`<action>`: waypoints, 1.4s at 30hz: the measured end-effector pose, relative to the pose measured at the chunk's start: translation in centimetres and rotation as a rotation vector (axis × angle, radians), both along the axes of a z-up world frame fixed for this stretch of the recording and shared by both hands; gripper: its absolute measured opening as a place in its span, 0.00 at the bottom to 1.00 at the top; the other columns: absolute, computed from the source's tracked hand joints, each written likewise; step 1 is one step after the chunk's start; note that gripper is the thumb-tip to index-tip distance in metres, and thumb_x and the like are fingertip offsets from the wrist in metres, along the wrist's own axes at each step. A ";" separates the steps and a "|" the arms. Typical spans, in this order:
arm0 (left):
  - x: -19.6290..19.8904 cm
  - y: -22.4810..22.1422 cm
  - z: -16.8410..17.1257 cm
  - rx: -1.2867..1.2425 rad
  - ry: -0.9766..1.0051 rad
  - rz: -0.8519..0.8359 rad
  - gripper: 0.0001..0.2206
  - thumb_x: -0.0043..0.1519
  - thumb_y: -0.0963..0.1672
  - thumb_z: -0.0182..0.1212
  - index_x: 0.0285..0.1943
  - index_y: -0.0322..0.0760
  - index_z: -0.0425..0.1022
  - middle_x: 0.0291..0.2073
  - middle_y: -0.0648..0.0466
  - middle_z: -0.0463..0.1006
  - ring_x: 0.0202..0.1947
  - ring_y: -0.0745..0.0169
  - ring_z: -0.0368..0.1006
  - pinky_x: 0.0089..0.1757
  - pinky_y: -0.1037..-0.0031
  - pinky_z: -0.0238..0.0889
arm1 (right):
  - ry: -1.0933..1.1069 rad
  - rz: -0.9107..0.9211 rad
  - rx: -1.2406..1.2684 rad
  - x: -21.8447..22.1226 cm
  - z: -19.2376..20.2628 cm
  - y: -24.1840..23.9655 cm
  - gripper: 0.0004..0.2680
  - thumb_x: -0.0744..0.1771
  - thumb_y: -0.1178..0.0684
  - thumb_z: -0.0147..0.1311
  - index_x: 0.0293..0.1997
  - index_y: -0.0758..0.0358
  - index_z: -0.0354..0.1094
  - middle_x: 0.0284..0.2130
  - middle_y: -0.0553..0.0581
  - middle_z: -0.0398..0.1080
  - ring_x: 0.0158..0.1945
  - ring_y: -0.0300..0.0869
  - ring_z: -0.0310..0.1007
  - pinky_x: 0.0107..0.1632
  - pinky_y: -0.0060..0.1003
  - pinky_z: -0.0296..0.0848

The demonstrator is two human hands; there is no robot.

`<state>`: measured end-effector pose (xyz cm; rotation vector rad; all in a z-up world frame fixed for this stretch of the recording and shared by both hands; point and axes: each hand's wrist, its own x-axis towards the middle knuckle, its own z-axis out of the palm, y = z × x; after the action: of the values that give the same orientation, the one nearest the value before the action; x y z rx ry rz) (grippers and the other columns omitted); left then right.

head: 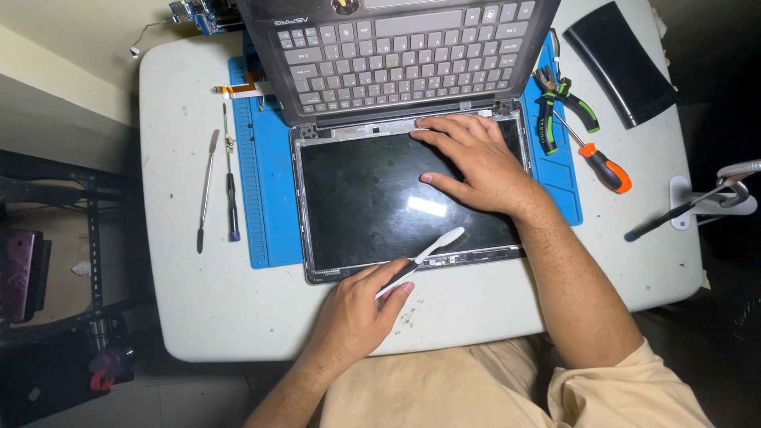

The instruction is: Cleaning laptop components with a toothbrush and disassembling the internal chassis on a repair bench.

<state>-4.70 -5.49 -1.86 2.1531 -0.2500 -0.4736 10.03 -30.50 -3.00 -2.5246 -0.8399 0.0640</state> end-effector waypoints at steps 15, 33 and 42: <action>-0.4 8.7 1.7 0.391 -0.486 0.005 0.07 0.58 0.49 0.70 0.42 0.50 0.86 0.32 0.66 0.84 0.25 0.70 0.78 0.27 0.74 0.75 | 0.008 0.009 -0.017 -0.2 0.4 0.1 0.21 0.70 0.38 0.47 0.71 0.53 0.58 0.69 0.55 0.58 0.70 0.53 0.53 0.66 0.54 0.47; 2.7 13.6 5.3 0.393 -0.068 0.086 0.05 0.58 0.48 0.69 0.35 0.49 0.86 0.29 0.52 0.86 0.37 0.40 0.82 0.36 0.55 0.74 | 0.029 -0.057 -0.078 -0.4 0.6 0.7 0.21 0.67 0.41 0.54 0.69 0.50 0.61 0.67 0.52 0.61 0.71 0.50 0.55 0.70 0.56 0.46; 1.2 12.5 3.3 0.327 -0.065 0.132 0.08 0.60 0.51 0.66 0.37 0.50 0.86 0.34 0.65 0.84 0.35 0.60 0.79 0.36 0.63 0.70 | -0.039 0.000 -0.085 -0.3 0.6 0.6 0.21 0.69 0.40 0.46 0.70 0.52 0.60 0.69 0.50 0.60 0.70 0.50 0.56 0.67 0.51 0.48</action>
<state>-3.45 6.96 1.44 2.4884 -0.0682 -0.3894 9.70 -29.95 -2.38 -2.6131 -0.8702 0.0513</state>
